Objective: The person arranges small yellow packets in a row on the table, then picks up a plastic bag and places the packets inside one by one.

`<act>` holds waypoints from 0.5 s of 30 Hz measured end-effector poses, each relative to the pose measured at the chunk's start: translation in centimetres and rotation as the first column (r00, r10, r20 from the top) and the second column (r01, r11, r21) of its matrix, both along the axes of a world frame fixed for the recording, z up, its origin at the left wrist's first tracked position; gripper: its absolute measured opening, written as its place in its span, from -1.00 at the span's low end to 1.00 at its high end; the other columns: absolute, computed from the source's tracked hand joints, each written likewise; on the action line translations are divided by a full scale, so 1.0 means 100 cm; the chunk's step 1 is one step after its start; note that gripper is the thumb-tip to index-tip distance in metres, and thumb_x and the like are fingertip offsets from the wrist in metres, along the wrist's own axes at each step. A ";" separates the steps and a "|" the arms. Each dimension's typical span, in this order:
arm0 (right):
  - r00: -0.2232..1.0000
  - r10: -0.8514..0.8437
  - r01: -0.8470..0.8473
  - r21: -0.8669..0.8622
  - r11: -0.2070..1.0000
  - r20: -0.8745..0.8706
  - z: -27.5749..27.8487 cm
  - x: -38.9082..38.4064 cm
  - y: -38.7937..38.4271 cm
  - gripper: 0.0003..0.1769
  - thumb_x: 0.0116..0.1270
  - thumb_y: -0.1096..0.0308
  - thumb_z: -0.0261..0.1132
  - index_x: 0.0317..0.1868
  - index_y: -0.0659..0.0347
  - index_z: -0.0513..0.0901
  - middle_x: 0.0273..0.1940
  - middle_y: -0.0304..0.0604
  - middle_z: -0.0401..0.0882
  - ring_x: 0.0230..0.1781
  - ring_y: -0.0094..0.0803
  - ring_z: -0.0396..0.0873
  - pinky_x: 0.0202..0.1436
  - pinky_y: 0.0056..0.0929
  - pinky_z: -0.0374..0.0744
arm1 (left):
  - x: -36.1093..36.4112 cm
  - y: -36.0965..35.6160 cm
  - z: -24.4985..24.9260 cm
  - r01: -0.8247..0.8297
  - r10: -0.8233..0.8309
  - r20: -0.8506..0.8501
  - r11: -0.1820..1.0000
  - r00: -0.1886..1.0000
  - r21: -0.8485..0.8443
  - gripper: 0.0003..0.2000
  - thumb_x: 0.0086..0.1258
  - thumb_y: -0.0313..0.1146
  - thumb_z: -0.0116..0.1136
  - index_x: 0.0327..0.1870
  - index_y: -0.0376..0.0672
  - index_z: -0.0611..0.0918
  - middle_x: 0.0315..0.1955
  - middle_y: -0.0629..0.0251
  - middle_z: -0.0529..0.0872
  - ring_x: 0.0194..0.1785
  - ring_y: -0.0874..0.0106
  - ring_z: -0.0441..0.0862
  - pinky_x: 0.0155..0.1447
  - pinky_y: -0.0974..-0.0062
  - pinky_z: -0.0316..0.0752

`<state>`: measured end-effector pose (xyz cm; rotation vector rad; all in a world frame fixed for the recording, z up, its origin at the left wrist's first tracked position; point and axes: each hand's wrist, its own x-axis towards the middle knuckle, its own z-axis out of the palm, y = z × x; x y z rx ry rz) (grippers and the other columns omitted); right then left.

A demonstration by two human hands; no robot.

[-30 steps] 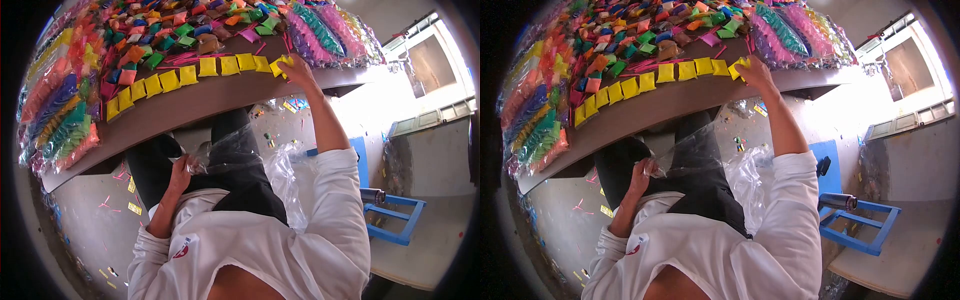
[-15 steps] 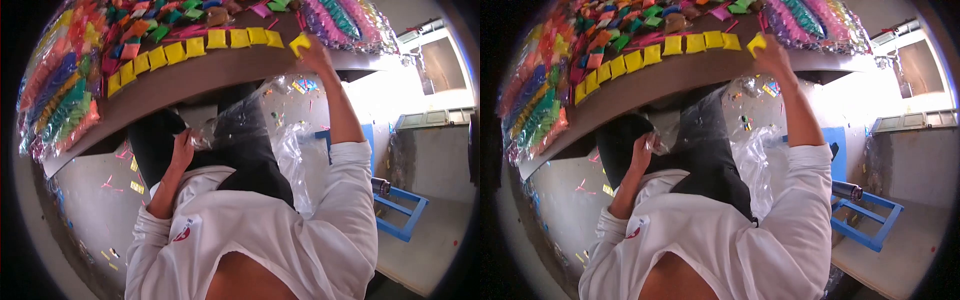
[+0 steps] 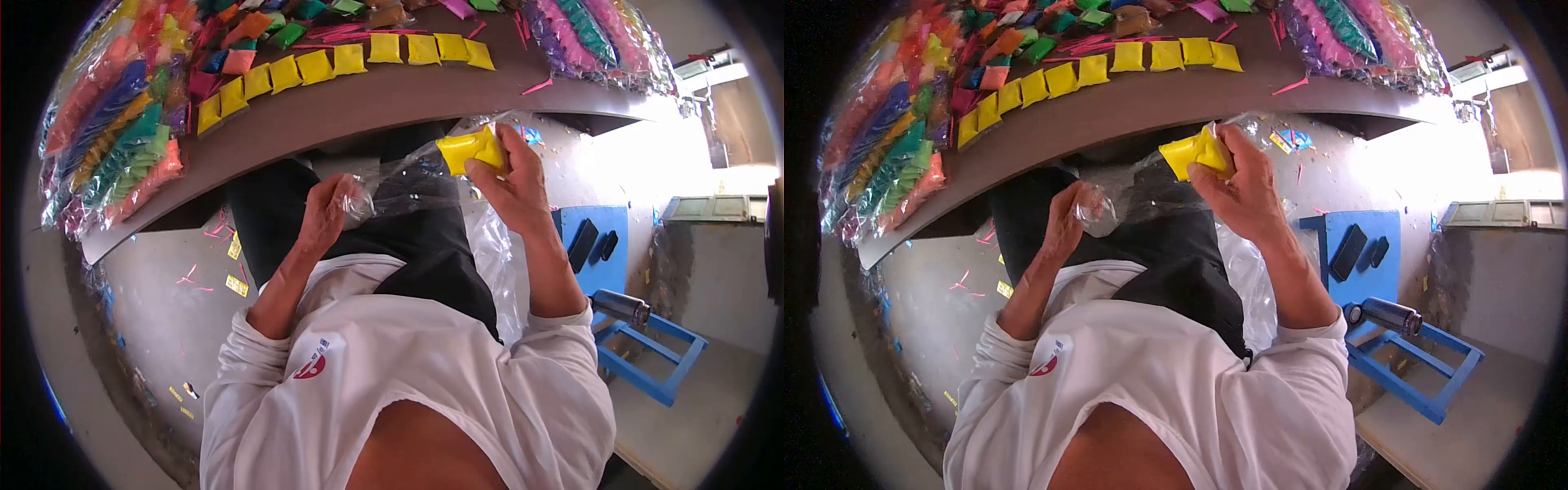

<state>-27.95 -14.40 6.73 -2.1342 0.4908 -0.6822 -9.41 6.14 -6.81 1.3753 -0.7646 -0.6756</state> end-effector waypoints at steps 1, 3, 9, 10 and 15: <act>0.999 0.005 -0.005 0.004 1.000 0.033 0.007 0.004 0.005 -0.62 0.24 0.28 0.38 -0.01 0.24 0.48 -0.26 -0.08 0.60 -0.30 -0.34 0.62 -0.18 -0.44 0.58 | 0.006 -0.001 0.007 0.016 -0.016 0.016 1.000 1.000 0.013 -0.62 0.57 -0.05 0.00 -0.27 -0.23 0.56 -0.38 0.44 0.56 -0.27 0.64 0.46 -0.17 0.59 0.41; 0.996 0.030 -0.025 -0.061 0.998 0.085 0.017 0.014 0.007 -0.62 0.20 0.29 0.38 -0.05 0.27 0.48 -0.29 -0.02 0.61 -0.33 -0.25 0.64 -0.21 -0.41 0.59 | 0.023 -0.009 0.024 0.050 -0.052 0.051 0.998 0.997 0.034 -0.64 0.57 -0.06 -0.01 -0.24 -0.24 0.56 -0.37 0.45 0.56 -0.26 0.65 0.44 -0.17 0.61 0.39; 0.989 0.013 0.016 -0.196 0.980 0.145 0.032 0.058 0.003 -0.61 0.13 0.33 0.36 -0.07 0.32 0.51 -0.34 0.05 0.60 -0.38 -0.18 0.63 -0.25 -0.36 0.57 | 0.058 -0.027 0.094 -0.069 0.071 0.246 0.997 0.967 -0.018 -0.65 0.58 -0.10 -0.03 -0.23 -0.25 0.57 -0.38 0.45 0.56 -0.27 0.65 0.44 -0.18 0.62 0.39; 0.981 0.014 0.032 -0.231 0.973 0.196 0.030 0.068 0.000 -0.62 0.14 0.33 0.36 -0.07 0.32 0.51 -0.34 0.05 0.60 -0.39 -0.18 0.62 -0.26 -0.35 0.57 | 0.068 -0.029 0.090 -0.110 0.101 0.266 0.994 0.959 0.019 -0.64 0.56 -0.10 -0.02 -0.22 -0.28 0.58 -0.39 0.47 0.56 -0.28 0.63 0.46 -0.20 0.59 0.39; 0.945 -0.094 0.171 -0.229 0.958 0.313 0.023 0.097 -0.023 -0.67 0.14 0.33 0.36 -0.14 0.32 0.51 -0.38 0.02 0.58 -0.41 -0.17 0.60 -0.30 -0.32 0.54 | 0.087 -0.033 0.063 -0.225 0.231 0.215 0.973 0.949 -0.057 -0.63 0.54 -0.08 0.01 -0.28 -0.27 0.55 -0.42 0.41 0.58 -0.33 0.59 0.48 -0.23 0.56 0.38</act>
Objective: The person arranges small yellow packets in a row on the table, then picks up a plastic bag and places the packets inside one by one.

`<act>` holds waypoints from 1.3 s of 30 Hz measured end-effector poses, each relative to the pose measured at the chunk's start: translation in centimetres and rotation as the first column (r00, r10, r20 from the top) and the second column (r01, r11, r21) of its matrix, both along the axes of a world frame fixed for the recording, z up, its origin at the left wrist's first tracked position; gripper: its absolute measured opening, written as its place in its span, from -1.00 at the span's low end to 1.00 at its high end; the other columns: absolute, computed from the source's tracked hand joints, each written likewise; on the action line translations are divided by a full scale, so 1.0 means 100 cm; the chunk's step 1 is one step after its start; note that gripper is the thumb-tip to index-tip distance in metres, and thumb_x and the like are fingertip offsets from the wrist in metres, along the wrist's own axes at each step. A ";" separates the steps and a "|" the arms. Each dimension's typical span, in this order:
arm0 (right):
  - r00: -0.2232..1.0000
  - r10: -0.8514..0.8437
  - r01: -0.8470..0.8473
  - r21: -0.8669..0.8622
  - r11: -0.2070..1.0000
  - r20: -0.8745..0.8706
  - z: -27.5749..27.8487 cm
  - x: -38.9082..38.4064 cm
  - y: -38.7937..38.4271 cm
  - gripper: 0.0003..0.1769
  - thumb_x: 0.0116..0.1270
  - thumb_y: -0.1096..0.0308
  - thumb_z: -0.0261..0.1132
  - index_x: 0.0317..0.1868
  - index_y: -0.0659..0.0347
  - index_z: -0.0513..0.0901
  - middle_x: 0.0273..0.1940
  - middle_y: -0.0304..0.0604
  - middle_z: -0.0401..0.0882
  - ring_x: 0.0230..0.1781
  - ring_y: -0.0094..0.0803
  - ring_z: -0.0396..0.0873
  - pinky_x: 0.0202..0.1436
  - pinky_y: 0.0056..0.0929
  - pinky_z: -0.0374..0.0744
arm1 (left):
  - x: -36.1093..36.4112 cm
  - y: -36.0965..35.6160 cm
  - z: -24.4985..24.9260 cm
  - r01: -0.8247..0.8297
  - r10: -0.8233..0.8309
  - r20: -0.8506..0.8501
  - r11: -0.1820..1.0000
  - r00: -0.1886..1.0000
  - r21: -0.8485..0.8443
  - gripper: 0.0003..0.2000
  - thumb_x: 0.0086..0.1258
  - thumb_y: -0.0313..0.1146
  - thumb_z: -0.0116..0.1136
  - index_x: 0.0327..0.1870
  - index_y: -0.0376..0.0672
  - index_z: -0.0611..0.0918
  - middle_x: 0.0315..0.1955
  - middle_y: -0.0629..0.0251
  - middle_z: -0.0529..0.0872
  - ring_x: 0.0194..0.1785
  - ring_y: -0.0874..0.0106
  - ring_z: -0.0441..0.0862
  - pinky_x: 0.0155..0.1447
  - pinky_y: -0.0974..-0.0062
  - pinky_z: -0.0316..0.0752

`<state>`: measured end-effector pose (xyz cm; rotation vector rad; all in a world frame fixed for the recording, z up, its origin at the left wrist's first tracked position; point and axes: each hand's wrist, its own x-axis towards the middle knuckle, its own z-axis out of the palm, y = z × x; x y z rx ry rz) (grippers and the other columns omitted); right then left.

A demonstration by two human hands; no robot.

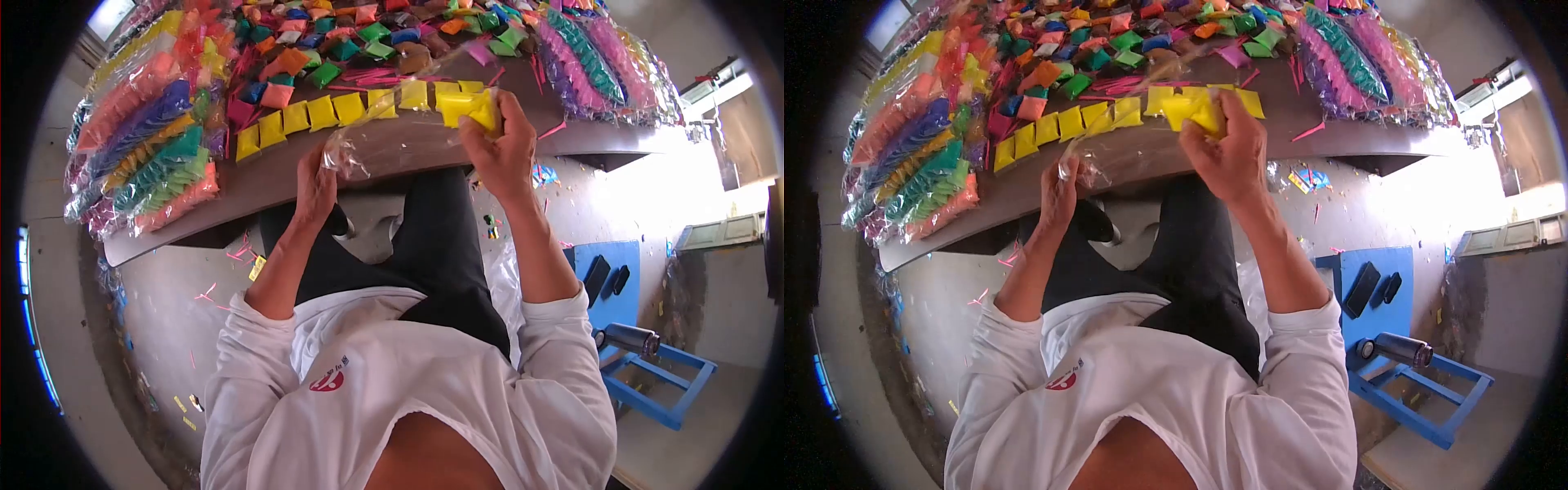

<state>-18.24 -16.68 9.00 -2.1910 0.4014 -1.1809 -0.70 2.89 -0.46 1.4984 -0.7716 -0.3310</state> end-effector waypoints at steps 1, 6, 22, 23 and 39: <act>0.999 -0.033 0.033 0.021 0.999 -0.007 -0.005 0.002 -0.007 -0.67 0.14 0.33 0.37 -0.16 0.32 0.50 -0.39 0.01 0.57 -0.41 -0.18 0.60 -0.30 -0.33 0.54 | 0.003 0.000 -0.008 0.016 -0.017 -0.014 0.999 1.000 -0.046 -0.63 0.54 -0.07 0.02 -0.28 -0.27 0.55 -0.42 0.41 0.58 -0.33 0.58 0.49 -0.23 0.57 0.38; 0.941 -0.131 0.119 -0.056 0.991 -0.311 -0.004 0.016 -0.017 -0.65 0.15 0.22 0.31 -0.13 0.27 0.53 -0.31 0.10 0.64 -0.25 0.05 0.65 -0.19 -0.10 0.56 | 0.000 -0.003 -0.022 0.011 -0.006 0.096 0.999 0.995 -0.054 -0.61 0.57 -0.06 -0.02 -0.26 -0.28 0.54 -0.44 0.42 0.55 -0.37 0.59 0.44 -0.27 0.53 0.35; 0.806 0.276 -0.228 0.156 0.961 -0.524 -0.035 0.063 0.039 -0.61 0.05 0.21 0.37 -0.19 0.30 0.59 -0.31 0.18 0.60 -0.24 0.15 0.59 -0.17 -0.11 0.53 | -0.015 -0.001 -0.008 -0.061 0.019 0.315 0.990 0.949 0.124 -0.49 0.57 0.07 -0.21 -0.03 -0.28 0.58 -0.36 -0.01 0.65 -0.24 -0.03 0.64 -0.18 0.18 0.47; 0.811 0.284 -0.238 0.154 0.959 -0.512 -0.038 0.063 0.041 -0.61 0.05 0.21 0.37 -0.18 0.31 0.59 -0.30 0.18 0.61 -0.23 0.15 0.59 -0.16 -0.11 0.53 | -0.016 -0.002 -0.007 -0.085 0.033 0.336 0.986 0.941 0.142 -0.51 0.57 0.04 -0.19 -0.04 -0.27 0.58 -0.37 -0.03 0.65 -0.24 -0.06 0.63 -0.19 0.16 0.47; 0.789 0.254 -0.171 0.198 0.965 -0.559 -0.052 0.073 0.049 -0.41 0.07 0.14 0.38 0.09 0.28 0.59 -0.18 0.24 0.65 -0.06 0.12 0.61 0.04 -0.09 0.54 | 0.026 -0.013 0.008 -0.271 -0.032 0.575 0.859 0.817 0.434 -0.63 0.52 -0.11 -0.01 -0.33 -0.29 0.56 -0.41 -0.16 0.62 -0.25 -0.17 0.58 -0.23 0.06 0.43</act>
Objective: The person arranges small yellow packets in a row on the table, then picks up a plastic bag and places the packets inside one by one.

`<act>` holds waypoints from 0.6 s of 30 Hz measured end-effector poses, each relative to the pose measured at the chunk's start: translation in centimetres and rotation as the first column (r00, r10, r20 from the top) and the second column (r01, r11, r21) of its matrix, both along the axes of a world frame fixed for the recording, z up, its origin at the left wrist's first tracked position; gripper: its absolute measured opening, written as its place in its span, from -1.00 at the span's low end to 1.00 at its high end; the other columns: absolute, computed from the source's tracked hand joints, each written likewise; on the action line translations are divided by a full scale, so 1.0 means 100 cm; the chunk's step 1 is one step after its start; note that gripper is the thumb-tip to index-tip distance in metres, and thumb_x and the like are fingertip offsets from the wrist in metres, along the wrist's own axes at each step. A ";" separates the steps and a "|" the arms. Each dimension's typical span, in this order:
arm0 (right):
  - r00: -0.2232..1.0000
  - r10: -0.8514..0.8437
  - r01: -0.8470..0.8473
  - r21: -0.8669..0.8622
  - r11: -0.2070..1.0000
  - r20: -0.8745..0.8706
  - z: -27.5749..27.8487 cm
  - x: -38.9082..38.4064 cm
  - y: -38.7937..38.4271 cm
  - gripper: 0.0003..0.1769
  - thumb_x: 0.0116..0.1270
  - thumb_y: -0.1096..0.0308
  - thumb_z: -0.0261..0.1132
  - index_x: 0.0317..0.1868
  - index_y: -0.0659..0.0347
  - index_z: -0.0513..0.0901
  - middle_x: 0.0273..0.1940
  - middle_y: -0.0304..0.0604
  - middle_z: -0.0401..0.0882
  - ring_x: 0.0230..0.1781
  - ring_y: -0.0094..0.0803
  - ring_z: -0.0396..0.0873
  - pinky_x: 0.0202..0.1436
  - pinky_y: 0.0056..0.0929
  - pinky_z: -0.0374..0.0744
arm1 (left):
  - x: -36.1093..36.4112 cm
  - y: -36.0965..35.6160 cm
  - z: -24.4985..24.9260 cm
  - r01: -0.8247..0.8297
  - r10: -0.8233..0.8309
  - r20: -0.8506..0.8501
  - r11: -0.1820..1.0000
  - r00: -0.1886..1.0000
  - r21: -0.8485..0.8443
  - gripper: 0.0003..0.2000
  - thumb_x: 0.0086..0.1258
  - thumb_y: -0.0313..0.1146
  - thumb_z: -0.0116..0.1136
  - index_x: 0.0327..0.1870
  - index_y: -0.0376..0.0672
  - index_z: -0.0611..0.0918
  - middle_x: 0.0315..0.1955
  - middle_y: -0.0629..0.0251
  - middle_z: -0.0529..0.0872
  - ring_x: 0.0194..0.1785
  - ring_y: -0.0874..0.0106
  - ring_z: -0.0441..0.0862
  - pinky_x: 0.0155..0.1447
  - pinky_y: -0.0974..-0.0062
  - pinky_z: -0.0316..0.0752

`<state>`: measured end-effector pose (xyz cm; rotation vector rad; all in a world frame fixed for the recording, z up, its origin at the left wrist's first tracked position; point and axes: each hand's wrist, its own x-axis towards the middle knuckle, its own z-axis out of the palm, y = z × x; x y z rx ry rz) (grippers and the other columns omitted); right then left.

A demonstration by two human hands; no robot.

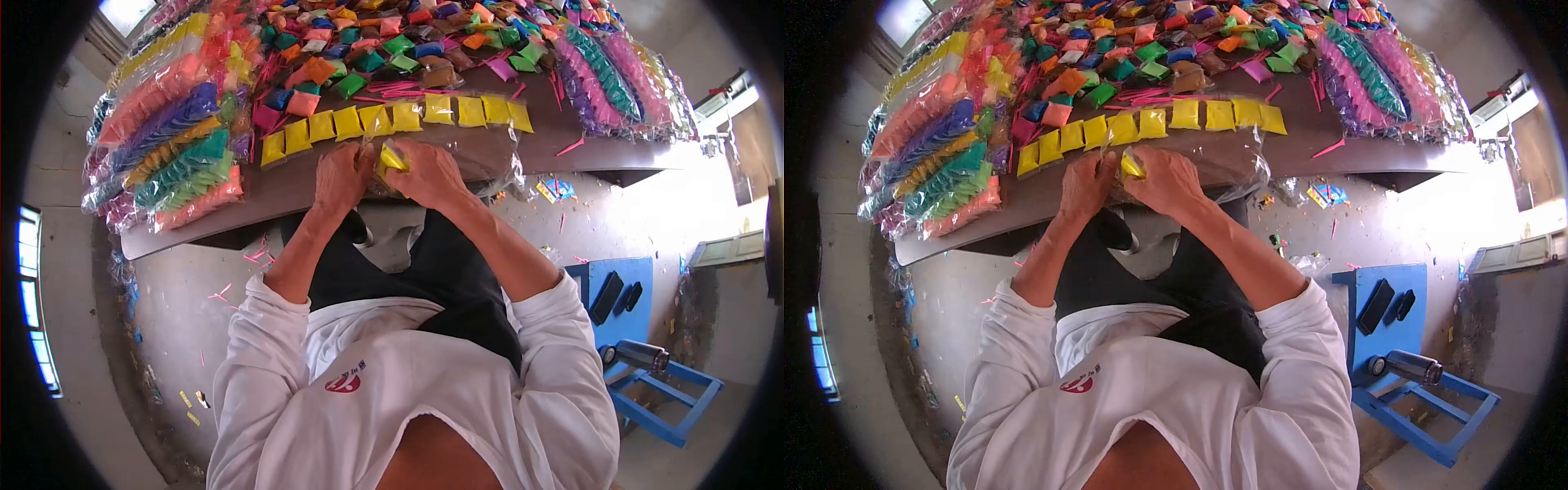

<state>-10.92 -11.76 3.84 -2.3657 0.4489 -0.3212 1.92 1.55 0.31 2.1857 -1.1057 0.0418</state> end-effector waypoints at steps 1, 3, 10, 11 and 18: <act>1.000 0.010 -0.010 0.023 1.000 0.002 -0.001 0.001 0.000 -0.38 0.06 0.13 0.39 0.11 0.29 0.58 -0.16 0.24 0.64 -0.05 0.11 0.62 0.06 -0.11 0.55 | 0.002 0.001 -0.005 0.011 -0.010 0.040 0.999 0.999 -0.031 -0.63 0.52 -0.12 -0.01 -0.34 -0.30 0.55 -0.39 -0.16 0.62 -0.23 -0.16 0.58 -0.22 0.07 0.43; 0.989 0.118 -0.129 0.120 0.984 0.090 -0.008 0.004 -0.004 -0.38 0.05 0.15 0.42 0.12 0.28 0.58 -0.11 0.21 0.65 -0.03 0.06 0.62 0.08 -0.15 0.55 | -0.001 0.002 -0.013 -0.026 0.027 0.003 0.992 1.000 -0.125 -0.63 0.50 -0.15 0.00 -0.44 -0.29 0.53 -0.42 -0.12 0.60 -0.25 -0.13 0.56 -0.23 0.05 0.40; 0.916 0.358 -0.402 0.397 0.825 0.182 -0.015 0.007 -0.017 -0.27 0.11 0.37 0.49 0.30 0.35 0.44 0.02 -0.17 0.61 -0.04 -0.45 0.55 0.13 -0.42 0.52 | -0.001 0.006 -0.022 -0.113 0.017 -0.277 0.936 0.961 -0.334 -0.55 0.54 -0.08 -0.05 -0.45 -0.32 0.50 -0.51 -0.08 0.54 -0.39 -0.01 0.49 -0.26 0.14 0.36; 0.917 0.345 -0.398 0.390 0.830 0.201 -0.017 0.008 -0.018 -0.26 0.09 0.34 0.51 0.28 0.35 0.45 0.00 -0.14 0.61 -0.05 -0.43 0.56 0.11 -0.42 0.52 | -0.002 0.007 -0.020 -0.115 0.006 -0.302 0.932 0.953 -0.343 -0.54 0.55 -0.05 -0.06 -0.43 -0.32 0.51 -0.52 -0.06 0.53 -0.40 0.04 0.47 -0.26 0.17 0.35; 0.931 0.340 -0.347 0.036 0.937 0.129 -0.006 0.013 -0.005 -0.34 -0.01 0.20 0.57 0.06 0.33 0.54 -0.15 0.07 0.62 -0.15 -0.24 0.62 -0.03 -0.34 0.53 | -0.006 0.012 -0.008 -0.067 -0.066 -0.387 0.945 0.920 -0.321 -0.46 0.53 0.10 -0.10 -0.33 -0.31 0.55 -0.51 0.07 0.53 -0.38 0.32 0.43 -0.21 0.31 0.37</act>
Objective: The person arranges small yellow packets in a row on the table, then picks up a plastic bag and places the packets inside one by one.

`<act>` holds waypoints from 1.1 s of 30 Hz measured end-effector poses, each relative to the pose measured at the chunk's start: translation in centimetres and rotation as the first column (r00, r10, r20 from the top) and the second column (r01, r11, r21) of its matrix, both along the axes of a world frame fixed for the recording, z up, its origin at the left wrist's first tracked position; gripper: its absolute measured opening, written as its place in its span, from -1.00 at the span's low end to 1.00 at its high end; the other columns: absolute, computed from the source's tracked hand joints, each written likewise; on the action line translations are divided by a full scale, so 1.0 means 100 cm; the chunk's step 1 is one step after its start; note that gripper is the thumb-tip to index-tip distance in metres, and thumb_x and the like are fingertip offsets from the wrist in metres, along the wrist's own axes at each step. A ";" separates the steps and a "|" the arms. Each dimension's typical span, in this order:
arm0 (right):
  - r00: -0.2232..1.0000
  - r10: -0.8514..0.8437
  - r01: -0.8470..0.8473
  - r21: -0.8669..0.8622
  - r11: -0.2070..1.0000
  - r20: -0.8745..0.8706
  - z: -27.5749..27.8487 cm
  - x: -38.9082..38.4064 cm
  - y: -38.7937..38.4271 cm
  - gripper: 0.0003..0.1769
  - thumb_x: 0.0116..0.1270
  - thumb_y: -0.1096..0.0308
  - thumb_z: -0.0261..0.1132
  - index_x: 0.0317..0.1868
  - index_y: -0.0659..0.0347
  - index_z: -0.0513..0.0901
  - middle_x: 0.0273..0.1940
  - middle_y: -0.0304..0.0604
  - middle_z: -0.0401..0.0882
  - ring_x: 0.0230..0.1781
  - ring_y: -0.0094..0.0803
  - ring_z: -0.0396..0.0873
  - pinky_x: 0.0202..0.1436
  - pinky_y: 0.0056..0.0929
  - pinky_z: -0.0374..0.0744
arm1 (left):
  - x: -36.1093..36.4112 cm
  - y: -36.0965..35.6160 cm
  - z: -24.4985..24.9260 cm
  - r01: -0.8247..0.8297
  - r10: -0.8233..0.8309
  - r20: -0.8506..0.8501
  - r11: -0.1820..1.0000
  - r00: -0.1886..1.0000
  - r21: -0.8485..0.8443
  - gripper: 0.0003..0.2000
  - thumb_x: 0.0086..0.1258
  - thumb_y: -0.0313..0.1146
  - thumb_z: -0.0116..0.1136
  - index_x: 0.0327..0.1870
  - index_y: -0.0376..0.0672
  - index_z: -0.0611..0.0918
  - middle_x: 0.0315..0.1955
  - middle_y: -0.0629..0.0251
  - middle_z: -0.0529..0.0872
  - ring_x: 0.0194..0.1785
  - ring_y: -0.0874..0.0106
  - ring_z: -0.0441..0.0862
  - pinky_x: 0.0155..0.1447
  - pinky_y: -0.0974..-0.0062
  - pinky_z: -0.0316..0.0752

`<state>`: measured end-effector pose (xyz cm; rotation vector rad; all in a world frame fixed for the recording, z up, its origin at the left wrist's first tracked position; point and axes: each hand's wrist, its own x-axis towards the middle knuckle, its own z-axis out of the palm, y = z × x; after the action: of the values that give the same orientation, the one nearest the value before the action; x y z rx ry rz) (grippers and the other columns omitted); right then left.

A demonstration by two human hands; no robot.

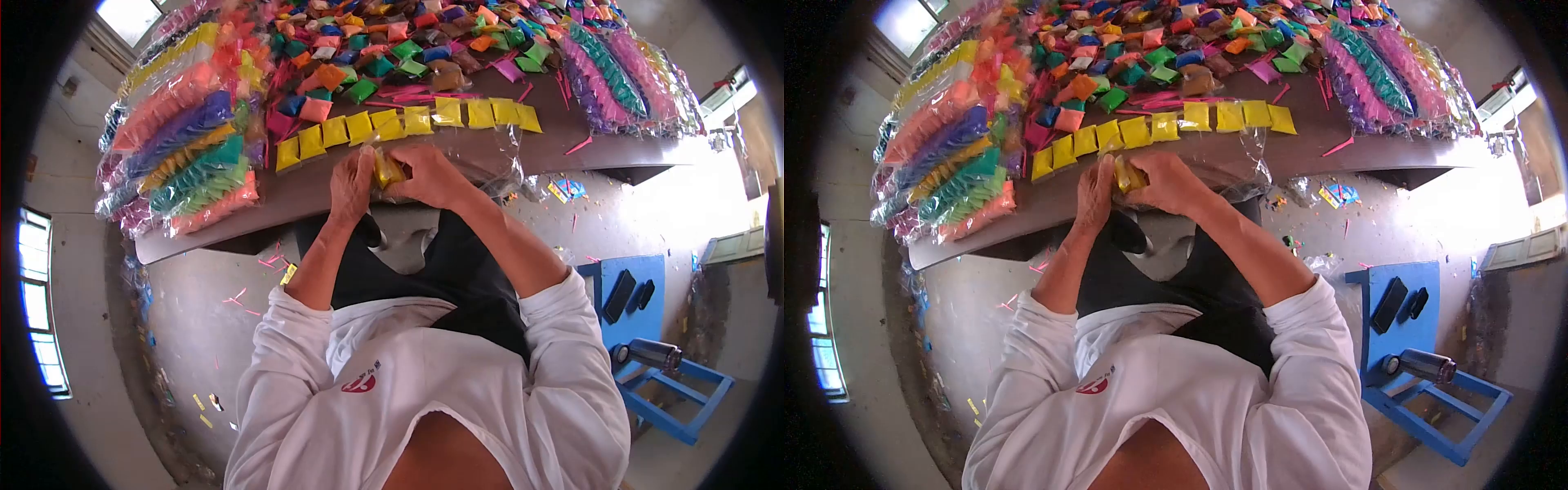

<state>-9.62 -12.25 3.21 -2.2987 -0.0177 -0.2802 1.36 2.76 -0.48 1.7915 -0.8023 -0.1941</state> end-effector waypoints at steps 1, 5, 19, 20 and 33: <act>1.000 0.000 0.002 -0.062 0.998 0.025 -0.001 0.002 0.001 -0.36 -0.02 0.19 0.57 0.02 0.34 0.55 -0.17 0.10 0.61 -0.16 -0.19 0.62 -0.05 -0.32 0.53 | 0.001 0.001 0.000 0.017 -0.017 -0.009 1.000 1.000 -0.005 -0.46 0.53 0.11 -0.09 -0.32 -0.31 0.56 -0.50 0.10 0.53 -0.36 0.36 0.43 -0.20 0.33 0.37; 0.997 0.044 -0.039 0.083 0.996 -0.057 0.016 -0.005 0.005 -0.47 0.01 0.24 0.55 -0.09 0.34 0.55 -0.20 0.10 0.61 -0.19 -0.04 0.61 -0.07 -0.24 0.53 | 0.000 0.002 0.001 0.077 -0.092 -0.116 0.989 0.989 -0.125 -0.48 0.52 0.10 -0.05 -0.25 -0.31 0.58 -0.43 0.24 0.58 -0.29 0.46 0.42 -0.15 0.41 0.38; 0.999 0.012 -0.015 -0.095 0.995 -0.032 -0.002 0.016 0.001 -0.62 0.04 0.25 0.46 -0.20 0.33 0.65 -0.24 0.18 0.64 -0.13 0.12 0.60 -0.06 -0.08 0.53 | 0.005 0.006 0.000 0.094 -0.115 -0.142 0.985 0.983 -0.143 -0.56 0.49 0.01 0.05 -0.13 -0.30 0.59 -0.34 0.27 0.59 -0.21 0.48 0.46 -0.07 0.49 0.40; 1.000 0.026 -0.027 -0.095 0.995 -0.012 -0.004 0.019 0.001 -0.62 0.04 0.25 0.46 -0.19 0.33 0.65 -0.24 0.18 0.64 -0.13 0.11 0.60 -0.05 -0.08 0.53 | 0.005 0.006 0.000 0.098 -0.112 -0.119 0.988 0.987 -0.116 -0.57 0.48 0.00 0.07 -0.12 -0.31 0.59 -0.33 0.25 0.61 -0.21 0.48 0.47 -0.07 0.48 0.41; 0.993 0.031 -0.037 -0.052 0.998 -0.114 0.008 0.001 -0.006 -0.67 0.15 0.35 0.37 -0.05 0.26 0.65 -0.22 0.10 0.67 -0.22 -0.06 0.66 -0.11 -0.22 0.56 | 0.002 0.005 -0.013 0.058 -0.060 -0.014 0.993 0.998 -0.100 -0.68 0.45 -0.14 0.16 -0.13 -0.28 0.60 -0.40 0.27 0.62 -0.28 0.52 0.52 -0.17 0.48 0.45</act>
<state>-9.49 -12.87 3.99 -2.3625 -0.0071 -0.1336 1.57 3.25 -1.79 1.6722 -0.8390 -0.2048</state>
